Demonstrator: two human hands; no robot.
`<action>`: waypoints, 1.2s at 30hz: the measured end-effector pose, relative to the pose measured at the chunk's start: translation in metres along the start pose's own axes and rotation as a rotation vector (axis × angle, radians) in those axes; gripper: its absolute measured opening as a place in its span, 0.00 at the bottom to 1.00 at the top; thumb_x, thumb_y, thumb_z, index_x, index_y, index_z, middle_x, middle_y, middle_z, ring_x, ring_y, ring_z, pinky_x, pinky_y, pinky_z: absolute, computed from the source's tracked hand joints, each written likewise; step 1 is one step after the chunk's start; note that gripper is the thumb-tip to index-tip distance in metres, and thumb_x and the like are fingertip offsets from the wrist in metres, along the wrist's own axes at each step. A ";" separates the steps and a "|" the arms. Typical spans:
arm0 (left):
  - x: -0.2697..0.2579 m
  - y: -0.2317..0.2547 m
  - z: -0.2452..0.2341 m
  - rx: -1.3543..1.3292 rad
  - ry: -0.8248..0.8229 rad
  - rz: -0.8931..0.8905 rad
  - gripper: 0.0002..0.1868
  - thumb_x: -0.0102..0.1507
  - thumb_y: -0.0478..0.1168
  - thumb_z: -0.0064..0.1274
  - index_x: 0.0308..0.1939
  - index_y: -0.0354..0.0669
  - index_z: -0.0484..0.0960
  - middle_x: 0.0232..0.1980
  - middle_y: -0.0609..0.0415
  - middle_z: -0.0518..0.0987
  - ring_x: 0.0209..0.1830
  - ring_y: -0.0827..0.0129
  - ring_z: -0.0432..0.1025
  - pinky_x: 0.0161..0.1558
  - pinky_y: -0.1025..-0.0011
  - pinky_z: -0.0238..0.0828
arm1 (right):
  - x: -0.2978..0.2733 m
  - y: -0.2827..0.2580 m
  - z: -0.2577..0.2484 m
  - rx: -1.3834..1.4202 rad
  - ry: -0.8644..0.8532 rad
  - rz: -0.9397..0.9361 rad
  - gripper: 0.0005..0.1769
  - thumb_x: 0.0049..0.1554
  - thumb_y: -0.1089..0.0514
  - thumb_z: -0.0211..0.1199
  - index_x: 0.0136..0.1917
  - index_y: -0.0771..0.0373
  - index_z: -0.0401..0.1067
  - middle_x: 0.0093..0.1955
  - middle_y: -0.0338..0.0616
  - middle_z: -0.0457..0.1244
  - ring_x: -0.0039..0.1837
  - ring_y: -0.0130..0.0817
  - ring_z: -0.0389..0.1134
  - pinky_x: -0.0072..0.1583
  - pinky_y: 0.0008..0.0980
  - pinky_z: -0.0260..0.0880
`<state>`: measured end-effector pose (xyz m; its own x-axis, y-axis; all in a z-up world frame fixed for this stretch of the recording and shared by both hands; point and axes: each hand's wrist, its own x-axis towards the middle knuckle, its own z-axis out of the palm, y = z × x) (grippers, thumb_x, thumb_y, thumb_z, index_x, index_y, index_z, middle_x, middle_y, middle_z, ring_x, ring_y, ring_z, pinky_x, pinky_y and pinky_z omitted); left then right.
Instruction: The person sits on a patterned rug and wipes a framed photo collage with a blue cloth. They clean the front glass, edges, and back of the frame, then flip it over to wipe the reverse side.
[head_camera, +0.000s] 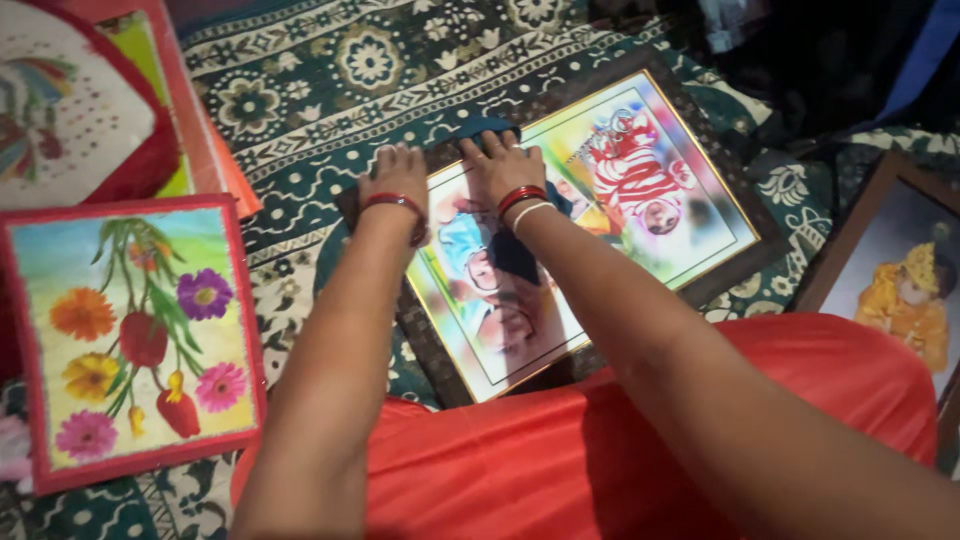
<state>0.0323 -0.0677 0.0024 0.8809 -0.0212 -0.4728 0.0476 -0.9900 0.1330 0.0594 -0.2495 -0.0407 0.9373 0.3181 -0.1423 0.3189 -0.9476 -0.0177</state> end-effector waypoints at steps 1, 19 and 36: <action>0.008 0.016 0.002 -0.019 0.017 0.039 0.65 0.50 0.47 0.72 0.80 0.46 0.42 0.84 0.47 0.38 0.83 0.45 0.36 0.73 0.41 0.47 | 0.001 0.000 0.002 -0.019 0.091 -0.013 0.46 0.46 0.34 0.70 0.75 0.35 0.59 0.75 0.35 0.55 0.76 0.41 0.54 0.59 0.53 0.57; 0.032 0.080 0.010 0.073 -0.096 -0.067 0.60 0.54 0.46 0.68 0.81 0.55 0.44 0.84 0.42 0.40 0.83 0.44 0.41 0.69 0.28 0.43 | 0.031 0.079 0.019 0.038 0.282 0.252 0.26 0.59 0.52 0.52 0.71 0.44 0.65 0.72 0.36 0.58 0.73 0.38 0.56 0.60 0.62 0.56; 0.040 0.100 0.001 0.050 -0.100 -0.136 0.35 0.72 0.47 0.36 0.82 0.65 0.43 0.86 0.56 0.34 0.81 0.32 0.41 0.65 0.19 0.39 | 0.032 0.116 -0.008 -0.005 0.361 0.264 0.23 0.58 0.50 0.52 0.66 0.43 0.67 0.68 0.32 0.61 0.69 0.37 0.60 0.55 0.59 0.59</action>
<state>0.0714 -0.1675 -0.0039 0.8166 0.1021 -0.5681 0.1372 -0.9904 0.0192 0.1278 -0.3488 -0.0392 0.9755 0.0559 0.2130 0.0620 -0.9978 -0.0220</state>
